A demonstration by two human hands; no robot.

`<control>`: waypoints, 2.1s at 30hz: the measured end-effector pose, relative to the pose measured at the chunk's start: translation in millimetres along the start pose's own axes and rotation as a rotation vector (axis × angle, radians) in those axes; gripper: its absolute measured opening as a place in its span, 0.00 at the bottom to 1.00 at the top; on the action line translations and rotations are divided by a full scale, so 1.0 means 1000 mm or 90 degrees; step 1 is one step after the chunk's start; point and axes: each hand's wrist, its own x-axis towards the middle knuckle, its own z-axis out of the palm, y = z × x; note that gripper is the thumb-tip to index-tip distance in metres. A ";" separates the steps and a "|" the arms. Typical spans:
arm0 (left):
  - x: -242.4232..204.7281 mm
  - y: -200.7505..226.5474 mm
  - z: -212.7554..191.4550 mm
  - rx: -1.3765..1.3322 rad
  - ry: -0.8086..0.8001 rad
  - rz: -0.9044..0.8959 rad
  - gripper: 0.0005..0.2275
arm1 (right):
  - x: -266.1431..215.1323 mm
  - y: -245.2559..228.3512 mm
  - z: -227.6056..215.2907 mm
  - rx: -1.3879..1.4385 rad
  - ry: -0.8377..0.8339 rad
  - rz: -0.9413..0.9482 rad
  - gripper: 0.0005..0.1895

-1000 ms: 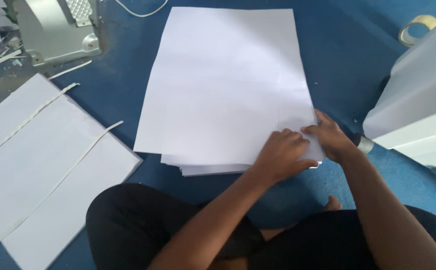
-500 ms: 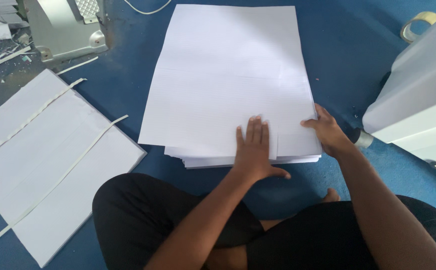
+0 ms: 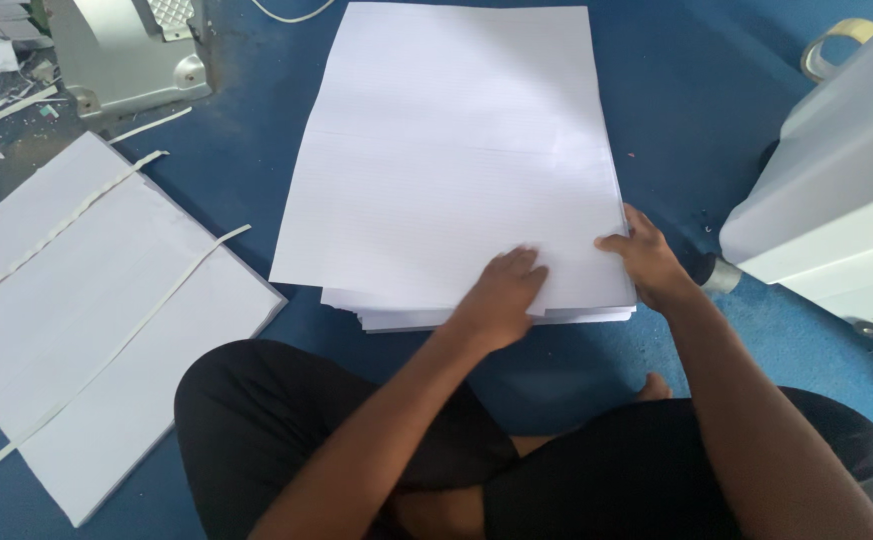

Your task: The person folds a stack of lined paper sheets in half lengthwise, aligns the edges, and presses the crease. They then lift the folded stack, fan it open to check alignment, and place it back down.

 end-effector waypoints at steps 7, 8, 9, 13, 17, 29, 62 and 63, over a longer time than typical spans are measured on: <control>-0.011 0.000 -0.031 -0.186 0.023 -0.048 0.06 | -0.003 -0.001 0.002 -0.026 -0.001 0.003 0.38; -0.009 0.002 -0.033 -0.213 0.042 -0.042 0.07 | -0.002 -0.001 0.001 -0.022 -0.009 -0.019 0.38; -0.007 0.005 -0.034 -0.239 0.061 -0.036 0.09 | -0.001 -0.001 0.001 -0.026 -0.006 -0.013 0.38; 0.007 0.018 -0.029 -0.221 0.163 0.010 0.11 | -0.002 -0.002 0.001 -0.015 -0.003 0.001 0.38; 0.027 0.029 -0.022 -0.222 0.278 0.070 0.08 | -0.004 -0.005 0.001 -0.020 -0.006 0.026 0.37; 0.051 0.035 0.008 -0.196 0.320 0.146 0.06 | 0.005 0.003 -0.004 0.040 0.019 0.060 0.33; -0.007 0.090 0.019 -0.946 0.021 -0.358 0.31 | -0.010 -0.019 -0.014 -0.036 -0.019 0.093 0.39; -0.008 0.089 0.022 -1.049 -0.056 -0.420 0.34 | -0.012 -0.022 -0.014 -0.017 -0.018 0.090 0.40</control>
